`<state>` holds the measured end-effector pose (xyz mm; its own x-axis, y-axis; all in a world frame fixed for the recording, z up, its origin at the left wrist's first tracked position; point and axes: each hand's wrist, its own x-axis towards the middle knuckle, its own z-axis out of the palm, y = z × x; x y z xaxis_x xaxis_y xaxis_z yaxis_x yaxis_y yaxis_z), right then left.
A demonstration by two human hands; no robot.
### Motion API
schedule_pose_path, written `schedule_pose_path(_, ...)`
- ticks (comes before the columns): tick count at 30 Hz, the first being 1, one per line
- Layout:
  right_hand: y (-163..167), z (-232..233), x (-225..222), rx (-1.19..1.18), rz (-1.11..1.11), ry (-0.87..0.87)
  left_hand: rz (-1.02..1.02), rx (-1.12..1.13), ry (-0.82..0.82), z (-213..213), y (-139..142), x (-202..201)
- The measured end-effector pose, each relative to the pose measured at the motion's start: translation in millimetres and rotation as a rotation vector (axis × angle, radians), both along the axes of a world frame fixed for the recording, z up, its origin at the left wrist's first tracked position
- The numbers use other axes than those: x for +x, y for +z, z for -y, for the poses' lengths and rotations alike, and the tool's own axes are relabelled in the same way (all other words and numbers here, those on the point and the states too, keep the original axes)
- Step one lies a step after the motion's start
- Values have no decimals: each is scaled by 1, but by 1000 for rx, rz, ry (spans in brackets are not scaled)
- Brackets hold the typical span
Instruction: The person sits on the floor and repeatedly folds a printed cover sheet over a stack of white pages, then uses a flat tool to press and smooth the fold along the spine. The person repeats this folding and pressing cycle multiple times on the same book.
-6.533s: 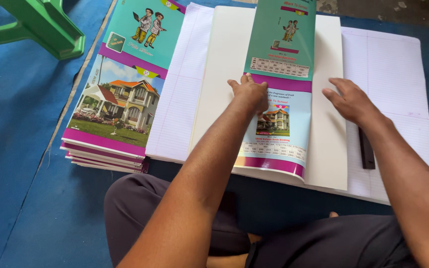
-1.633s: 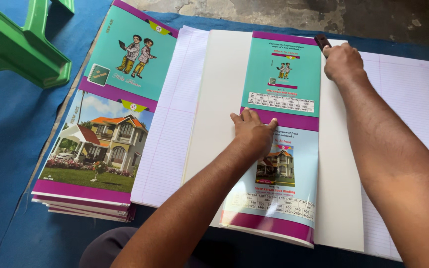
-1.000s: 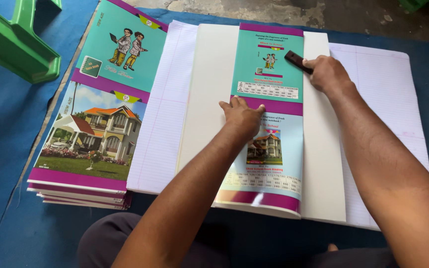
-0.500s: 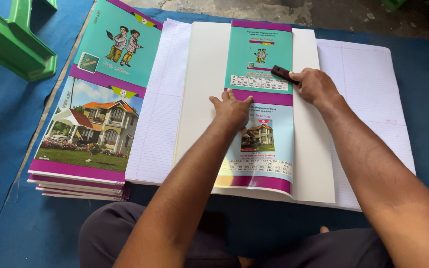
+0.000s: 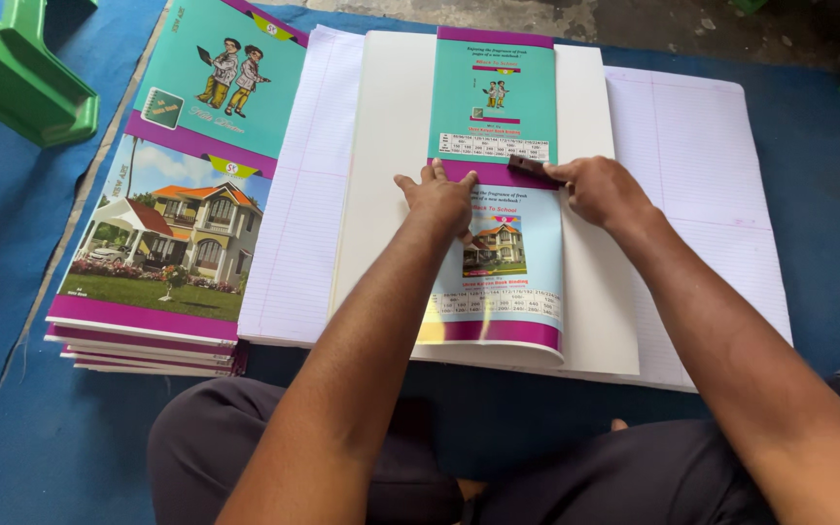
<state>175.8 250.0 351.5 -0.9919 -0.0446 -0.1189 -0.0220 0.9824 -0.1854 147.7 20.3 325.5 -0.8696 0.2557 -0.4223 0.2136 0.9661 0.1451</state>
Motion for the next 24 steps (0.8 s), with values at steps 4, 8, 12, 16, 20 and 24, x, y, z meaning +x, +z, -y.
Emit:
schedule_pose_path(4, 1, 1, 21, 20, -38, 158, 6, -20, -4, 2, -4, -5)
schedule_pose_path(8, 0, 2, 41, 59, 52, 135, -3, -22, -12, 2, -9, -9)
schedule_pose_path(12, -6, 2, 58, -18, -21, 206, -1, -25, -1, 1, -13, -15)
schedule_pose_path(16, -11, 1, 71, -61, -77, 267, -2, -25, 1, 2, -18, -17)
schedule_pose_path(20, -9, 3, 84, -17, -55, 268, 17, -30, 9, 0, -21, -23)
schedule_pose_path(24, -8, 7, 97, 7, -26, 272, 44, -64, 8, -2, -22, -27)
